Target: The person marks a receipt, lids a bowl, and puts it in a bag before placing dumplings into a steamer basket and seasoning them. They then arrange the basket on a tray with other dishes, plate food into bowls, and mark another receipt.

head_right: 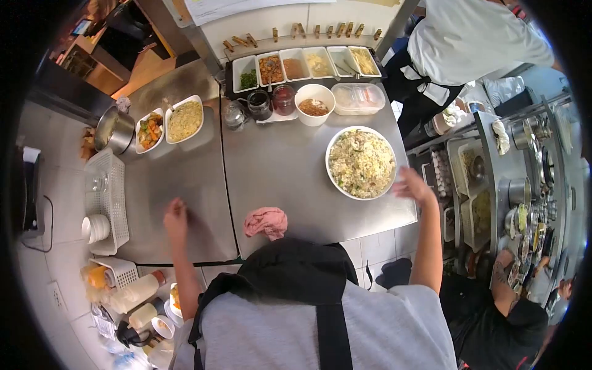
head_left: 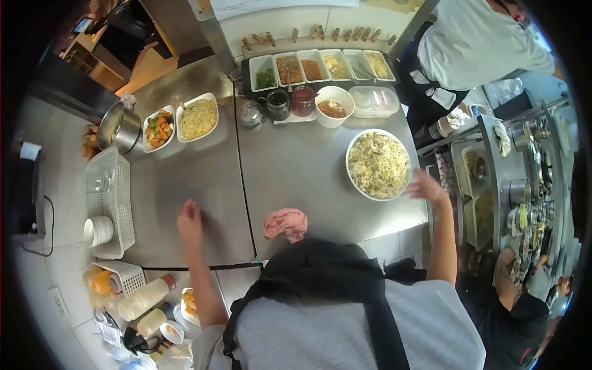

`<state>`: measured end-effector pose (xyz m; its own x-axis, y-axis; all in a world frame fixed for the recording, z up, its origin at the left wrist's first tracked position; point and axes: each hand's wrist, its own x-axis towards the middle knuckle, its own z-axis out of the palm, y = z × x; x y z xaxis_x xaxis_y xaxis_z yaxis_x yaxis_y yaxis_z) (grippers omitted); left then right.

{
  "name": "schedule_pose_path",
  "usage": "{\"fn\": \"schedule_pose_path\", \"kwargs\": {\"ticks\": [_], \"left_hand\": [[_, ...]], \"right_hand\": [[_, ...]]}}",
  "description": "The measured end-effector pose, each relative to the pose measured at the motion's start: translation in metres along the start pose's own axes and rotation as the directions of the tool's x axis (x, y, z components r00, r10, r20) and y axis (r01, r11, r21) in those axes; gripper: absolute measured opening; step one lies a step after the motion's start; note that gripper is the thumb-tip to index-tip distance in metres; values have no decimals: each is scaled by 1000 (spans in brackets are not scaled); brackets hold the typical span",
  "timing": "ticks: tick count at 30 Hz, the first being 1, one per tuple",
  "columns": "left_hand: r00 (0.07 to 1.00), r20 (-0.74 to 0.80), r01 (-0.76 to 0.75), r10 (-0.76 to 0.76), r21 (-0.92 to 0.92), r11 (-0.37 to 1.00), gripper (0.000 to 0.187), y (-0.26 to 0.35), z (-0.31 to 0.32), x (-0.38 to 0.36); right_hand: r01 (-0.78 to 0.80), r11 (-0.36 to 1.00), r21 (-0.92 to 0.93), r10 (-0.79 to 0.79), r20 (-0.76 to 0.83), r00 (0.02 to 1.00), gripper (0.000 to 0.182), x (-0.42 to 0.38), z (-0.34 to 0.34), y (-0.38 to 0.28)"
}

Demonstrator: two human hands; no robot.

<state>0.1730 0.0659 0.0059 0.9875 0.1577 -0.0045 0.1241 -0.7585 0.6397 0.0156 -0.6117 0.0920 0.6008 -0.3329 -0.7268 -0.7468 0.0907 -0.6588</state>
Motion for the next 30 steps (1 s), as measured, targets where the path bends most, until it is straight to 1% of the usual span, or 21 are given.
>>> {"fn": "schedule_pose_path", "kwargs": {"ticks": [1,2,3,4,5,6,7,8,9,10,11,13,15,18,21,22,24,26,27,29,30], "left_hand": [[999,34,3,1,-120,993,30,18,17,-6],[976,-42,-218,215,-138,966,32,39,35,-13],[991,68,-96,120,-286,953,32,70,45,-21],[982,164,-23,95,-396,918,31,107,54,-29],[965,202,-62,169,-449,892,29,126,69,-31],[946,305,32,109,-422,906,22,159,69,-37],[894,438,310,-97,-446,839,17,187,71,-48],[926,109,-318,360,-287,904,18,131,148,-39],[859,341,-386,382,-60,921,25,130,162,-29],[908,346,-184,237,-181,966,32,184,101,-43],[888,77,-420,454,-266,867,37,157,139,-46],[858,218,-443,465,-142,885,42,170,97,-60],[887,186,-386,423,-205,899,41,161,75,-88],[882,250,-346,401,-235,908,45,131,74,-127],[868,27,-490,496,-116,864,37,129,71,-148],[905,79,-406,418,-132,904,32,129,64,-150],[951,183,-223,249,-148,963,22,129,38,-146],[986,36,-156,164,-157,975,19,149,-26,-150],[993,-45,-119,113,-163,979,20,156,-62,-149],[977,-204,-39,55,84,996,16,149,-116,-144],[935,-333,-94,118,90,992,15,141,-145,-139]], "right_hand": [[-51,999,-7,52,226,973,55,-11,20,-3],[54,995,85,-77,298,951,57,-20,41,3],[-39,969,244,-56,369,928,56,-14,45,12],[-27,892,450,-141,335,931,53,-5,53,21],[54,888,456,-184,246,952,48,9,52,39],[70,876,477,-219,265,939,43,25,45,55],[174,906,385,-338,415,845,45,47,25,79],[238,861,450,-400,307,864,43,35,40,72],[267,870,414,-405,292,866,46,46,44,71],[222,808,545,-373,183,910,40,19,61,55],[229,820,525,-363,168,916,39,11,69,48],[237,842,484,-375,210,903,38,-1,97,25],[236,861,450,-381,264,886,38,-17,124,10],[227,898,378,-382,409,829,37,-24,168,-11],[231,918,322,-384,581,717,36,-13,222,-25],[236,919,316,-390,637,665,36,-6,248,-30],[224,929,295,-371,714,594,40,14,313,-37],[214,927,309,-376,772,512,45,46,385,-35],[-12,944,329,-273,803,530,47,20,421,-56],[-114,961,253,-188,896,402,54,43,479,-60],[-46,971,235,-196,891,410,52,36,495,-67]]}}
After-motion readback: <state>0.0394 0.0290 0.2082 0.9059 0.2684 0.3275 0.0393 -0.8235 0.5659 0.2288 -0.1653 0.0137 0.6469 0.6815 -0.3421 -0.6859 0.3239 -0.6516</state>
